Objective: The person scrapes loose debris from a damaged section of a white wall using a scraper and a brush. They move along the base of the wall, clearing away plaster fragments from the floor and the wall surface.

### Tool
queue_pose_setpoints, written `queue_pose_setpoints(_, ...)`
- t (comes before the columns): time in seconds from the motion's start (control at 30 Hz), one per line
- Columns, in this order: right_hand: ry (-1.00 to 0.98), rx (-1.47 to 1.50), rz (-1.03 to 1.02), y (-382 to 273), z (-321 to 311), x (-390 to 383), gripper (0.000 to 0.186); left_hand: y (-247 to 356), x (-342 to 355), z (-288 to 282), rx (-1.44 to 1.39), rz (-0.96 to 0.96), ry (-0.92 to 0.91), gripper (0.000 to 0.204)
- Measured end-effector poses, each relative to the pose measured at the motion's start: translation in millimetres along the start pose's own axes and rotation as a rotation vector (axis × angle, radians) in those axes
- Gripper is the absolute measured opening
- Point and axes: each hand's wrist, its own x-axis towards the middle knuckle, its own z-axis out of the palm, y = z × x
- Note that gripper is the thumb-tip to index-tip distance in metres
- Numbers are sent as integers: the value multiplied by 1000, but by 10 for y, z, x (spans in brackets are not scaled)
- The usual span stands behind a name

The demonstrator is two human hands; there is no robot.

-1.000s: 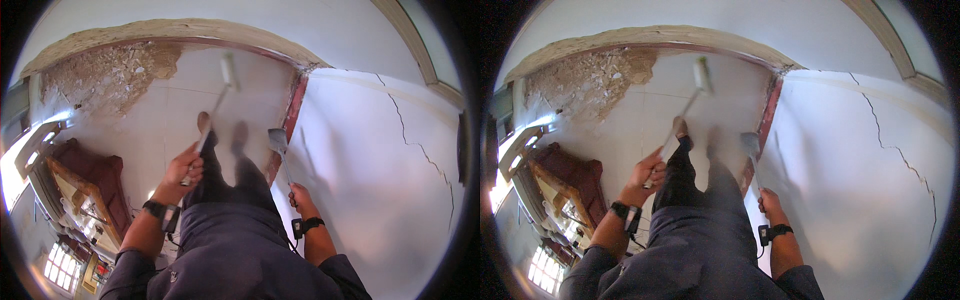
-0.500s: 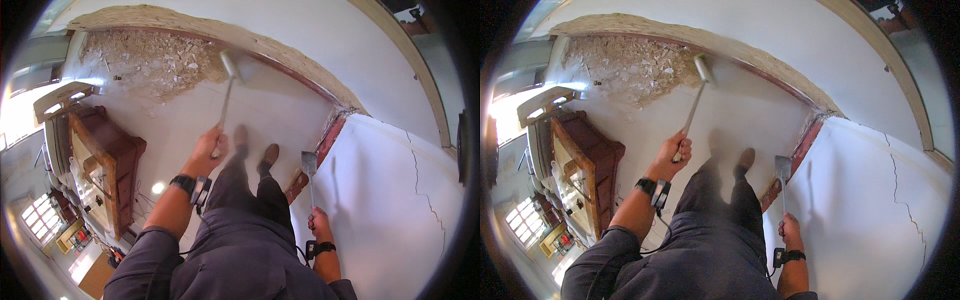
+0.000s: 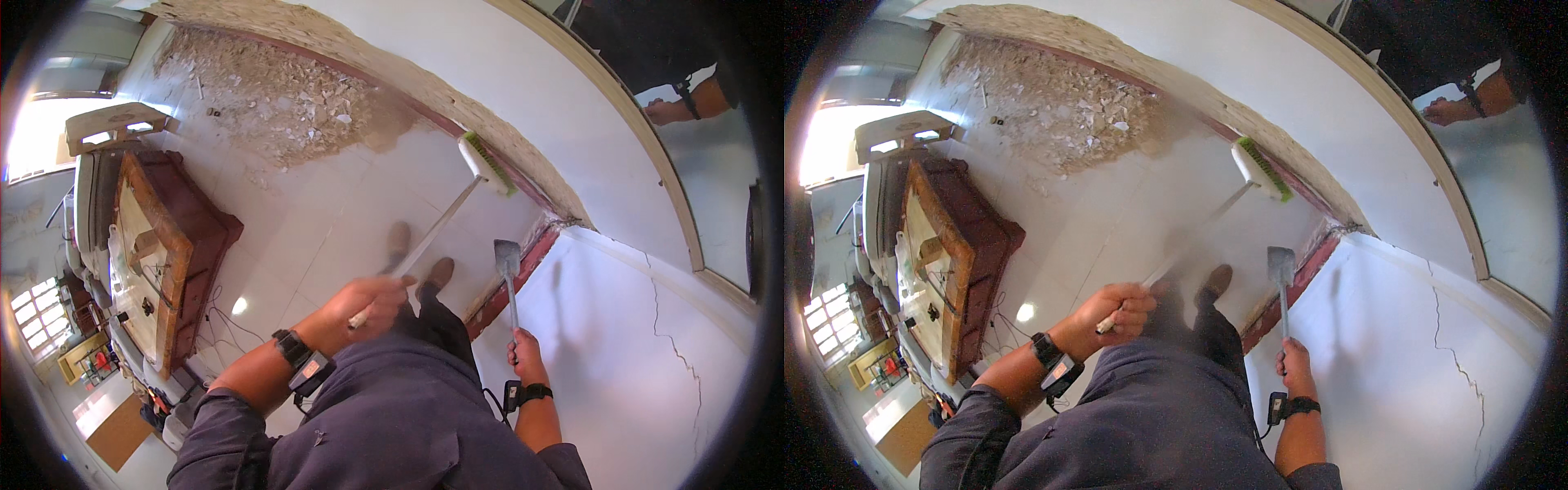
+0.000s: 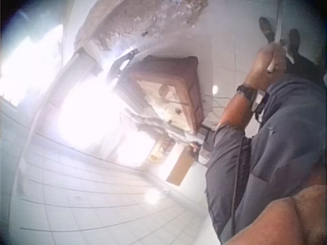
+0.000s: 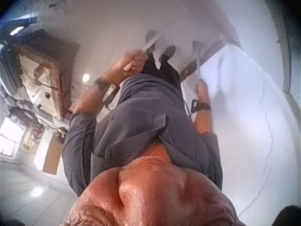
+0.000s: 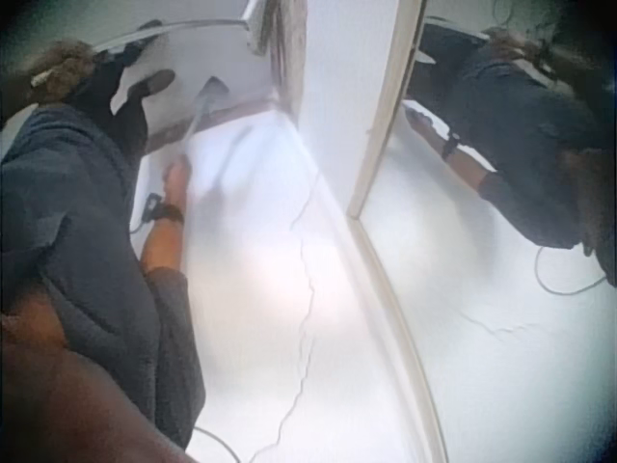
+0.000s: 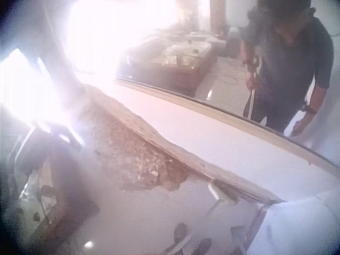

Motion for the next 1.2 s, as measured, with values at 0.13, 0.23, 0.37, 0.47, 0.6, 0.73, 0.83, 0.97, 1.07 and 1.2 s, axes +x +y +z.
queue_pose_setpoints(0.13, 6, 18, 6, -96, 66, -51, 28, 413, 49, 38, -85, 77, -118, 14)
queue_pose_setpoints(0.23, 52, -7, 22, -158, 212, -108, 28, 1038, 209, -19, 57, 349, -2, 6)
queue_pose_setpoints(0.37, 48, -49, -4, -193, 343, -176, 25, 1710, 199, -74, 38, 448, -80, 5)
queue_pose_setpoints(0.47, 11, -68, -64, -202, 353, -210, 24, 1575, 119, -257, 82, 447, 2, 10)
queue_pose_setpoints(0.6, 60, -67, -19, -331, 432, -307, 26, 904, -104, -350, 297, 352, 323, 13)
queue_pose_setpoints(0.73, 127, -78, -12, -473, 497, -345, 24, 829, -364, -224, 209, 208, 162, 24)
queue_pose_setpoints(0.83, 89, -108, -70, -560, 523, -408, 24, 1059, -316, -351, 212, 210, 142, 26)
queue_pose_setpoints(0.97, 80, -68, -88, -719, 630, -510, 26, 1726, -196, -238, 247, 433, 216, 24)
queue_pose_setpoints(1.07, 77, -129, -123, -810, 714, -574, 26, 2213, -145, -280, 157, 590, 105, 9)
queue_pose_setpoints(1.2, 88, -187, -119, -881, 769, -664, 26, 2034, -421, -390, 212, 652, 168, 24)
